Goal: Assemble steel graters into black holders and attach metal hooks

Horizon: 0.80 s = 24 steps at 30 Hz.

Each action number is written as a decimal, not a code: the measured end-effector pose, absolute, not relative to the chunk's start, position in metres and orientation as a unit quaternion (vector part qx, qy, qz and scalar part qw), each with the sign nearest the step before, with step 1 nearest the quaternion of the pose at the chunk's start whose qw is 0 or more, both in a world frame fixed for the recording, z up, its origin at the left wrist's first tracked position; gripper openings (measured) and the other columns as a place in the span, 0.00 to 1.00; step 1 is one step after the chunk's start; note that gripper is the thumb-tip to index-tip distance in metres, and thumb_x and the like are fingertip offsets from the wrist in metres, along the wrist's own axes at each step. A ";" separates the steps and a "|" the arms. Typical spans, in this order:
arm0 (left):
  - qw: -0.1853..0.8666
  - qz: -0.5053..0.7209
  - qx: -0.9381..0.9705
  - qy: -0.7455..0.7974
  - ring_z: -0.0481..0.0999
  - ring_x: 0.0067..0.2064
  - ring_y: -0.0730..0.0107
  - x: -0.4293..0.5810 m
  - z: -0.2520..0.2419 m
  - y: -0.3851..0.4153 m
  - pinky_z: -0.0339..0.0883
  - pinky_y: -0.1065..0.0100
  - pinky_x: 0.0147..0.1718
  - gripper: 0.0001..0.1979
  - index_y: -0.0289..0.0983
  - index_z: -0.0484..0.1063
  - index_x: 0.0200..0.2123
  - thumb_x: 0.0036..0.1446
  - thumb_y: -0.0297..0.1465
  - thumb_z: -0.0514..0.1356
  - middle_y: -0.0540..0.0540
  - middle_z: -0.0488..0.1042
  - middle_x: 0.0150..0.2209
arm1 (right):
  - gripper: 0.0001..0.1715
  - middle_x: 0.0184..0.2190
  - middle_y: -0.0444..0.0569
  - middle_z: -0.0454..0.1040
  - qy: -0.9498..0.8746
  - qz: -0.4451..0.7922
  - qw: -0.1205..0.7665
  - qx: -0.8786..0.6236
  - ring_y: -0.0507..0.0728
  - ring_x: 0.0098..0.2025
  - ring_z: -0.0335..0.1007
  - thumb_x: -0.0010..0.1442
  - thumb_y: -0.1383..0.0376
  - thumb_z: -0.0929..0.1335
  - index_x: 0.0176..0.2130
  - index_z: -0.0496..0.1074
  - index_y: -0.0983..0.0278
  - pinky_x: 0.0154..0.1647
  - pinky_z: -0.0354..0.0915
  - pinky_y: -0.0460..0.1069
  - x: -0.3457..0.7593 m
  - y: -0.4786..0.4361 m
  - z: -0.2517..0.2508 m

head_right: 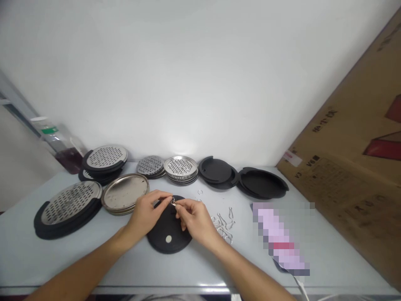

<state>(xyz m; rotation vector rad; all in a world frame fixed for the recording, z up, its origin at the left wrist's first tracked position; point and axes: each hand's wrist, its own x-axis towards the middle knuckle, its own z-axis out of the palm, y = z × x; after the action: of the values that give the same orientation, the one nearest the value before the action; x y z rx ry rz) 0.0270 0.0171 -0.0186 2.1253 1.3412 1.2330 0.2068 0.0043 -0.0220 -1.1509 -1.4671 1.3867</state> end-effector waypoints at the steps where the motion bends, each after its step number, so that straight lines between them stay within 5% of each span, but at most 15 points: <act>1: 0.189 0.432 0.740 0.480 0.80 0.40 0.65 0.026 -0.018 0.018 0.72 0.66 0.40 0.07 0.41 0.78 0.38 0.63 0.29 0.59 0.49 0.81 0.37 | 0.17 0.21 0.40 0.68 -0.579 0.544 0.400 -0.456 0.49 0.18 0.61 0.62 0.54 0.67 0.30 0.73 0.64 0.21 0.58 0.45 0.207 0.005 -0.022; 12: 0.345 0.415 0.703 0.463 0.80 0.37 0.66 0.028 -0.008 0.013 0.73 0.68 0.38 0.06 0.40 0.80 0.39 0.60 0.32 0.63 0.49 0.82 0.36 | 0.16 0.25 0.43 0.73 -0.616 0.486 0.404 -0.471 0.50 0.21 0.66 0.63 0.54 0.67 0.36 0.76 0.64 0.24 0.62 0.46 0.207 0.002 -0.023; 16: 0.288 0.429 0.739 0.432 0.79 0.38 0.68 0.027 -0.010 0.013 0.72 0.68 0.39 0.05 0.41 0.80 0.38 0.60 0.28 0.64 0.50 0.81 0.35 | 0.11 0.24 0.42 0.70 -0.623 0.434 0.411 -0.505 0.52 0.24 0.66 0.57 0.58 0.71 0.36 0.72 0.63 0.25 0.64 0.46 0.207 0.002 -0.022; 19: 0.217 0.435 0.794 0.366 0.78 0.39 0.68 0.025 -0.011 0.016 0.70 0.67 0.41 0.07 0.41 0.79 0.39 0.60 0.24 0.63 0.50 0.81 0.36 | 0.19 0.34 0.46 0.74 -0.654 0.338 0.440 -0.515 0.55 0.33 0.69 0.52 0.63 0.74 0.43 0.70 0.62 0.31 0.68 0.48 0.209 0.003 -0.020; 22: 0.185 0.444 0.820 0.309 0.77 0.40 0.68 0.025 -0.011 0.017 0.70 0.66 0.42 0.08 0.41 0.79 0.41 0.61 0.23 0.62 0.49 0.82 0.37 | 0.28 0.44 0.50 0.76 -0.706 0.299 0.455 -0.452 0.57 0.42 0.72 0.55 0.67 0.72 0.54 0.68 0.59 0.41 0.70 0.50 0.210 0.004 -0.019; 24: 0.179 0.462 0.811 0.311 0.77 0.40 0.69 0.026 -0.011 0.017 0.70 0.67 0.42 0.09 0.41 0.78 0.41 0.61 0.23 0.62 0.50 0.82 0.38 | 0.22 0.42 0.48 0.78 -0.721 0.311 0.453 -0.421 0.56 0.39 0.73 0.59 0.68 0.69 0.53 0.72 0.58 0.42 0.70 0.51 0.210 0.005 -0.019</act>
<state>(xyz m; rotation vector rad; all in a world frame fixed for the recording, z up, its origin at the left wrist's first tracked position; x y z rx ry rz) 0.0257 0.0175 -0.0114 2.2932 0.8794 1.3073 0.2100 0.0048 -0.0189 -1.0400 -1.7812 0.7678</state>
